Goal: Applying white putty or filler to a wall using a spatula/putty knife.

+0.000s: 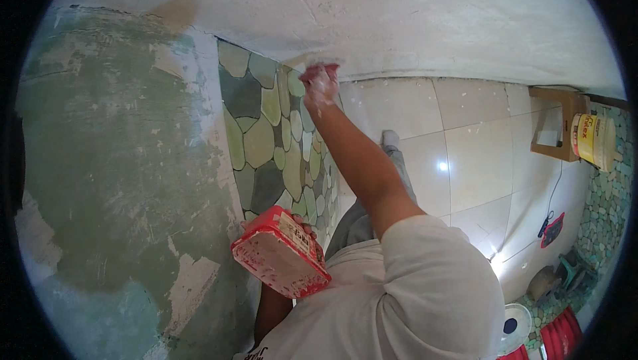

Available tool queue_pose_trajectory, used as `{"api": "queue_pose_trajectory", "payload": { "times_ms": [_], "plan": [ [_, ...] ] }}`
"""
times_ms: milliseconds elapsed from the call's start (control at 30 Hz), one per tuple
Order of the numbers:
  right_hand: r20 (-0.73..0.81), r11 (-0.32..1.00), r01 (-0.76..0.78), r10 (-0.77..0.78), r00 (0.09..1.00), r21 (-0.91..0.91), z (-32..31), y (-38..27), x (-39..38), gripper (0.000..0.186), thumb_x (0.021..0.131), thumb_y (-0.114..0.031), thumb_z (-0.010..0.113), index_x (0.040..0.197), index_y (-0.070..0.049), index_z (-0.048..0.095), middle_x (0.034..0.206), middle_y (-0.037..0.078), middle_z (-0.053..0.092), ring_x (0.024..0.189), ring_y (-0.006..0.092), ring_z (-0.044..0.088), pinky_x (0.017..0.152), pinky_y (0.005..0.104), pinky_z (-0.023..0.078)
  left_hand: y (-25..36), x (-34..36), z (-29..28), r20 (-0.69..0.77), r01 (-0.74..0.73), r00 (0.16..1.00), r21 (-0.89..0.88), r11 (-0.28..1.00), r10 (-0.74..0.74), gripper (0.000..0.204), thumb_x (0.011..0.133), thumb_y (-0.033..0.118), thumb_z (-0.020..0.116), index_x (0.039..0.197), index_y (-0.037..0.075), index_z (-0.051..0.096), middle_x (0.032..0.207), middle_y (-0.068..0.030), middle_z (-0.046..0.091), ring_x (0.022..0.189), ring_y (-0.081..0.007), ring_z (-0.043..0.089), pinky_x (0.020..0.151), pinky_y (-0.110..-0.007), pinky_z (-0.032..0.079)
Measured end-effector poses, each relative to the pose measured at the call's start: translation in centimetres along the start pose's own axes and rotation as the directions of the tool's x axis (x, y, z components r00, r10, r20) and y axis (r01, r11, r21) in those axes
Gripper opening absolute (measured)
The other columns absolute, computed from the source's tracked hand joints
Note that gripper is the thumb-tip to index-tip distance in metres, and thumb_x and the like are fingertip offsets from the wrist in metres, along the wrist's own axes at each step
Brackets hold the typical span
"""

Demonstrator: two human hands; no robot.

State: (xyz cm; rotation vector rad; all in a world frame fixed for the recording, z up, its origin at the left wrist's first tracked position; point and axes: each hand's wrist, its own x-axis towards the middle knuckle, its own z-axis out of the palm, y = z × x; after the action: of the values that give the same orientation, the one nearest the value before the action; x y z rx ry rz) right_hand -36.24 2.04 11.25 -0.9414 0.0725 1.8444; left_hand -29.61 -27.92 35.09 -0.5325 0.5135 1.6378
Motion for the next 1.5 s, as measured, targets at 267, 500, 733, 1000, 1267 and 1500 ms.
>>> {"api": "queue_pose_trajectory", "payload": {
  "times_ms": [267,500,733,1000,1267,1500],
  "plan": [
    [0.099,0.996,0.079,-0.076,0.992,-0.030,7.8,4.0,-4.4,0.015,0.090,-0.009,0.056,0.104,-0.012,0.055,0.088,0.004,0.062,0.074,0.0172,0.061,0.062,0.0366,0.054,0.3,0.9,0.0,-0.021,-0.043,0.999,-0.010,0.999,0.043,0.098,0.075,0.084,0.039,0.121,-0.001,0.050,0.112,-0.0235,0.057,0.104,-0.0399,0.056,0.081,-0.055,0.052],
    [-0.178,0.999,0.031,-0.037,0.983,-0.035,1.4,2.6,-1.2,0.015,0.091,-0.006,0.054,0.105,-0.009,0.057,0.085,0.003,0.061,0.068,0.0135,0.057,0.057,0.0291,0.048,-0.4,1.2,-0.2,0.006,-0.025,1.000,0.029,0.999,0.025,0.095,0.076,0.083,0.039,0.121,0.000,0.050,0.114,-0.0219,0.057,0.106,-0.0397,0.055,0.080,-0.055,0.051],
    [0.047,0.987,0.162,-0.162,0.986,0.005,3.7,2.4,3.4,0.024,0.089,-0.008,0.055,0.113,-0.013,0.054,0.085,0.005,0.062,0.067,0.0191,0.061,0.055,0.0371,0.053,-2.1,1.0,0.1,-0.004,0.003,1.000,0.031,1.000,-0.003,0.095,0.076,0.083,0.038,0.121,0.000,0.050,0.114,-0.0218,0.057,0.105,-0.0397,0.056,0.080,-0.055,0.051],
    [0.203,0.948,0.311,-0.292,0.935,-0.071,9.1,2.1,-6.1,0.014,0.095,-0.006,0.044,0.105,-0.007,0.054,0.073,0.000,0.054,0.054,0.0097,0.049,0.048,0.0255,0.043,-4.4,0.8,0.3,-0.012,-0.009,1.000,0.066,0.998,0.010,0.095,0.077,0.083,0.037,0.121,0.000,0.050,0.113,-0.0218,0.058,0.103,-0.0392,0.057,0.080,-0.054,0.051],
    [0.403,0.994,0.092,-0.060,0.913,-0.060,3.4,-2.2,-13.2,0.013,0.094,-0.006,0.050,0.102,-0.005,0.060,0.089,0.005,0.062,0.080,0.0180,0.062,0.064,0.0336,0.053,-5.0,-8.5,0.2,-0.046,0.004,0.999,0.091,0.996,0.000,0.088,0.079,0.079,0.041,0.122,0.003,0.052,0.118,-0.0187,0.058,0.110,-0.0383,0.054,0.088,-0.053,0.048],
    [0.395,0.935,-0.080,0.222,0.892,-0.345,3.2,-15.0,-38.0,0.014,0.093,-0.013,0.056,0.104,-0.004,0.060,0.085,0.007,0.065,0.072,0.0176,0.065,0.056,0.0326,0.054,-1.7,-14.2,-4.8,0.322,-0.066,0.940,-0.143,0.987,0.110,0.078,0.082,0.072,0.046,0.132,0.012,0.049,0.131,-0.0119,0.053,0.118,-0.0344,0.050,0.097,-0.053,0.041]
  ]
}}
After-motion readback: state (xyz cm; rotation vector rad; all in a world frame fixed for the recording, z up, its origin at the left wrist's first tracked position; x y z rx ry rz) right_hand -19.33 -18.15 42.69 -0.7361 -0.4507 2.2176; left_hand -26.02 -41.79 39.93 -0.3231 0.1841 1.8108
